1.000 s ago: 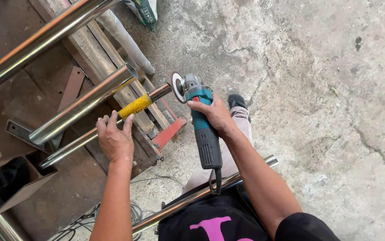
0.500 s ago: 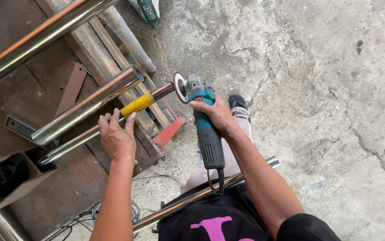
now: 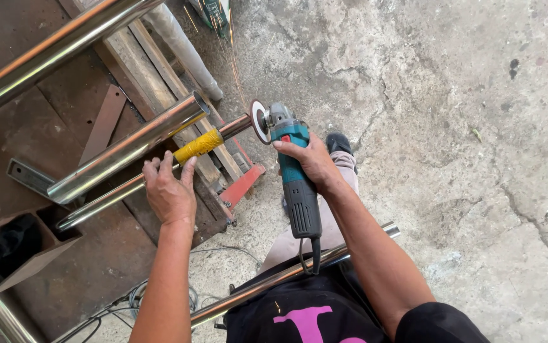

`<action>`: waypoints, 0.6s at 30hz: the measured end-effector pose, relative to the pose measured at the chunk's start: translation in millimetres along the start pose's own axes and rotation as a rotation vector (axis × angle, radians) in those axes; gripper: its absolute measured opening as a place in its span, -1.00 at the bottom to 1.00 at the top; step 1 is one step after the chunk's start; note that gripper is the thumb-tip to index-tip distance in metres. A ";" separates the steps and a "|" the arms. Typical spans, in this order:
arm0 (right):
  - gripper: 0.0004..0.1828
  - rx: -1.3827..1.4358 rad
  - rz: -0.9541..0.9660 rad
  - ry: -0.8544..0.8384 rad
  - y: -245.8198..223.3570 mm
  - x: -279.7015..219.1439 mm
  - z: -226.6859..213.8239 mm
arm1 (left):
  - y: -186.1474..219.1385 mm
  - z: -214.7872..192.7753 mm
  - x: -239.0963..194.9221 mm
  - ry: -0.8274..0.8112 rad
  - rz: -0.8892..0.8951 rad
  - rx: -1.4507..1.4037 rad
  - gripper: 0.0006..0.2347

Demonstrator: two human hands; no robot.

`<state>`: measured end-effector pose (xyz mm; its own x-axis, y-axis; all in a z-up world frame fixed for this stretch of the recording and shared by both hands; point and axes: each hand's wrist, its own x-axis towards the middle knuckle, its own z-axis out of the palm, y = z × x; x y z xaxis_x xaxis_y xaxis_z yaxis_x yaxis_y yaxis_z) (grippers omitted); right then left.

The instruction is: The person fits stainless steel tubes together on a work table, holding a cylindrical tube against a frame rail and using an angle grinder on the tube ends. They reposition the frame, dry-fit cross bars into the structure, and press the joints together to check alignment.

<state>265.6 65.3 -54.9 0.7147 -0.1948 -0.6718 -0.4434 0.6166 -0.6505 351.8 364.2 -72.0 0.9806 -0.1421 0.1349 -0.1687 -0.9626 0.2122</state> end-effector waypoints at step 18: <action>-0.31 -0.057 0.026 0.023 -7.5 -5.7 3.7 | 2.2 -1.1 -1.3 0.000 0.010 -0.002 -0.50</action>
<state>266.8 64.7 -44.9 0.6902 -0.1977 -0.6961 -0.4920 0.5771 -0.6518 350.1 362.5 -70.6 0.9789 -0.1516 0.1367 -0.1785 -0.9606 0.2131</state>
